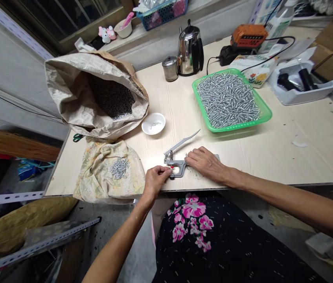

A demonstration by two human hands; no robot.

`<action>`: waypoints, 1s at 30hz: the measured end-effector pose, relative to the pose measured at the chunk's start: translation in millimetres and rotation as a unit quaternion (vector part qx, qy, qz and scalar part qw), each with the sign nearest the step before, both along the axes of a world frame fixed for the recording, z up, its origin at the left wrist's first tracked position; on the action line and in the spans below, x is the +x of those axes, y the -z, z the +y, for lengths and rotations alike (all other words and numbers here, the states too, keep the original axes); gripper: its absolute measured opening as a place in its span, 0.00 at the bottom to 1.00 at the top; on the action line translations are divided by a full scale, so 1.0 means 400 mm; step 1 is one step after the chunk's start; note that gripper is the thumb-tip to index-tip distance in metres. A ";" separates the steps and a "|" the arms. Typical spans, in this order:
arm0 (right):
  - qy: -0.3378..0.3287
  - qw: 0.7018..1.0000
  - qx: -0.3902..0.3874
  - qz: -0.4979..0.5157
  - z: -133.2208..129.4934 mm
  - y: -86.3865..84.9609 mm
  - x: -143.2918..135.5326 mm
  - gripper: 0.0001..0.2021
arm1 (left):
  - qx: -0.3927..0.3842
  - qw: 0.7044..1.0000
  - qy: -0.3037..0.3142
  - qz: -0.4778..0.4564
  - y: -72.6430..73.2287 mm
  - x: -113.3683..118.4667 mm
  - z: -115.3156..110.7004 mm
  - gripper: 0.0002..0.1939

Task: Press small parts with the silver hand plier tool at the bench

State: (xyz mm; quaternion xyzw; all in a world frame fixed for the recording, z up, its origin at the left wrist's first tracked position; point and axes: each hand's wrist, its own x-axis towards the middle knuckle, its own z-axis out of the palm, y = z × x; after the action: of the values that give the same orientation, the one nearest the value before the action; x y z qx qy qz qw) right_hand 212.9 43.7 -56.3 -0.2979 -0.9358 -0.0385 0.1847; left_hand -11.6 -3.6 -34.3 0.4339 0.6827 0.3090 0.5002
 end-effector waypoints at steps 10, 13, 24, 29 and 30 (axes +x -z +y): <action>0.015 0.998 -0.060 0.002 0.000 0.016 -0.007 0.10 | -0.110 0.989 0.080 0.061 -0.030 0.002 0.033 0.08; 0.014 0.995 -0.093 -0.018 0.008 0.007 -0.008 0.08 | -0.128 0.986 0.083 0.060 -0.032 0.002 0.035 0.09; -0.015 0.985 -0.167 -0.043 0.128 -0.029 0.039 0.42 | -0.194 0.979 0.058 0.034 -0.064 0.018 0.051 0.12; -0.018 0.981 -0.188 -0.054 0.150 -0.045 0.025 0.39 | -0.181 0.982 0.051 0.021 -0.062 0.018 0.047 0.13; -0.010 0.981 -0.188 -0.050 0.149 -0.046 0.022 0.38 | -0.179 0.982 0.052 0.020 -0.060 0.017 0.047 0.14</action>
State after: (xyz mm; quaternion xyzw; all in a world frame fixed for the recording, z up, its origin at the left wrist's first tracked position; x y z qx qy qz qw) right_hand 221.8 103.2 -38.0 -0.3156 -0.9373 0.1250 0.0789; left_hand -4.8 15.0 -10.3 0.3781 0.7133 0.1464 0.5716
